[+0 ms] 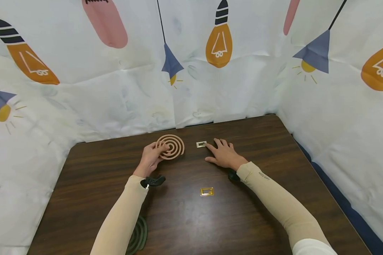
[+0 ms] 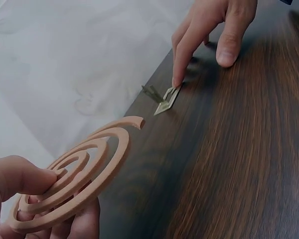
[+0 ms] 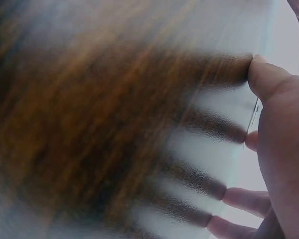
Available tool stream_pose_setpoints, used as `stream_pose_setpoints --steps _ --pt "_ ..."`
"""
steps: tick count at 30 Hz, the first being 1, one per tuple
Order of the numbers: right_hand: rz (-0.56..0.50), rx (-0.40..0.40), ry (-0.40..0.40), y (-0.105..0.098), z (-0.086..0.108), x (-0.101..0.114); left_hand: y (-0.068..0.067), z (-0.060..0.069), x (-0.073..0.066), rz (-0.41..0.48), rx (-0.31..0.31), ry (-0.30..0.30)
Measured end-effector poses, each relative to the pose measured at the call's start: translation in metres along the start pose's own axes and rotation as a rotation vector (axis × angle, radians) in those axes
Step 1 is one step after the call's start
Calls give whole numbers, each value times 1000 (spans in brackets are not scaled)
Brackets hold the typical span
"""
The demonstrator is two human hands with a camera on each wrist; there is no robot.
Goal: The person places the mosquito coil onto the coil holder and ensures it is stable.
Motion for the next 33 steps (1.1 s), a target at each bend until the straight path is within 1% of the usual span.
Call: stream_pose_setpoints --steps 6,11,21,26,33 --pt "3 -10 1 -1 0 0 7 -3 1 15 14 2" --pt "13 -4 1 -1 -1 -1 13 -7 1 38 15 -2" --pt "32 -9 1 1 -2 -1 23 -13 4 83 12 9" --pt "28 -24 -1 1 -1 -1 29 -16 6 110 21 21" --pt "21 -30 5 3 -2 -2 39 -21 11 127 45 16"
Point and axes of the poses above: each hand's wrist, its own z-axis away from the middle knuckle, its own y-axis out of the palm, x = y × z, the point moved 2 cm from there along -z, towards the middle knuckle, and after that the axes turned 15 degrees about z, right-handed, at the moved point
